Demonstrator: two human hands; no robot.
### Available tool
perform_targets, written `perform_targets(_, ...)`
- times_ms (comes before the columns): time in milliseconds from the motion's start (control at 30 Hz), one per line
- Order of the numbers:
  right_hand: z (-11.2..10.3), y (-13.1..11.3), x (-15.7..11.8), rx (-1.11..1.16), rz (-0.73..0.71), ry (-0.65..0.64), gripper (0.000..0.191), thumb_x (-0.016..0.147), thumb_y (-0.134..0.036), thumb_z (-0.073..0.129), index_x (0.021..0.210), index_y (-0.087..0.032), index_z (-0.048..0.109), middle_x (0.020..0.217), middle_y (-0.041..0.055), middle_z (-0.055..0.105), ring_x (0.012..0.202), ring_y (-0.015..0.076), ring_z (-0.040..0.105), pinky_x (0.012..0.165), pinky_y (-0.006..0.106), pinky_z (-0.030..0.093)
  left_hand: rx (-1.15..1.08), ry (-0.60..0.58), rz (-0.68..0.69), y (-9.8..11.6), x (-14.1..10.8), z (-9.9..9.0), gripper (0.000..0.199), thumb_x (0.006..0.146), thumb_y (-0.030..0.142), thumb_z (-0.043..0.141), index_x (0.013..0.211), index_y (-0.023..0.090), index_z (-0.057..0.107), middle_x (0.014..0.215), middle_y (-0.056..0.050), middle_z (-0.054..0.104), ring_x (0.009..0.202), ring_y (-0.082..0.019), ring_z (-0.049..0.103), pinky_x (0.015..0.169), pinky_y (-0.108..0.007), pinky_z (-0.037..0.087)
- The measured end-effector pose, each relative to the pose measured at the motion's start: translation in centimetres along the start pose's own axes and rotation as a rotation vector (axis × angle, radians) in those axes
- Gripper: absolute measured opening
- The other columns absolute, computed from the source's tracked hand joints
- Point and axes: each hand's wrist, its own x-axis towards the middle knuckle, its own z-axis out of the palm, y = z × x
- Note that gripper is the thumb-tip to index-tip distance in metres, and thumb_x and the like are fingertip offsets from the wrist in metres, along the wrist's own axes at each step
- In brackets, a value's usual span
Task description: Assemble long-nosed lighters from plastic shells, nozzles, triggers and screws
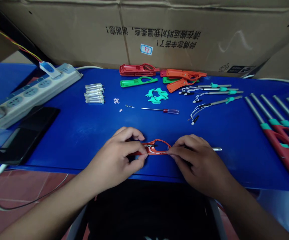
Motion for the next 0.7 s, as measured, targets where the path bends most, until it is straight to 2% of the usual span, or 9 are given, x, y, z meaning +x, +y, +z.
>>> perform_targets(167, 0.1, -0.2, -0.1, -0.056, -0.016, -0.003, 0.022, 0.096, -0.015, 0.053, 0.105, -0.022, 0.071, 0.096, 0.0054, 0.063, 0.088, 0.0198, 0.054, 0.077, 0.039, 0.044, 0.100, -0.121, 0.043, 0.8, 0.6, -0.7, 0.009, 0.091, 0.019, 0.060, 0.090, 0.021, 0.069, 0.114, -0.005, 0.060, 0.107, -0.021, 0.056, 0.090, -0.037, 0.047)
perform_targets(367, 0.2, -0.2, -0.2, -0.054, -0.037, 0.026, 0.022, 0.095, -0.013, 0.055, 0.107, -0.022, 0.071, 0.097, 0.0057, 0.063, 0.090, 0.0200, 0.055, 0.078, 0.039, 0.045, 0.236, -0.014, 0.111, 2.2, 0.5, 1.3, 0.020, 0.095, 0.023, 0.058, 0.112, 0.024, 0.070, 0.117, -0.005, 0.064, 0.103, -0.024, 0.056, 0.085, -0.041, 0.045)
perform_targets(500, 0.3, 0.0, -0.4, -0.041, -0.054, 0.045, 0.024, 0.095, -0.014, 0.057, 0.111, -0.025, 0.070, 0.100, 0.0051, 0.065, 0.093, 0.0205, 0.057, 0.080, 0.040, 0.046, 0.219, 0.033, 0.130, 1.9, 0.0, 2.4, 0.019, 0.096, 0.021, 0.059, 0.108, 0.024, 0.073, 0.117, -0.006, 0.065, 0.100, -0.023, 0.057, 0.080, -0.039, 0.045)
perform_targets(700, 0.2, 0.1, -0.5, -0.022, -0.071, 0.072, 0.023, 0.094, -0.013, 0.060, 0.110, -0.025, 0.072, 0.102, 0.0053, 0.067, 0.094, 0.0203, 0.058, 0.080, 0.040, 0.048, 0.129, 0.098, 0.103, 1.8, -0.2, 2.8, 0.016, 0.094, 0.017, 0.062, 0.102, 0.024, 0.074, 0.112, -0.006, 0.064, 0.099, -0.021, 0.056, 0.082, -0.038, 0.047)
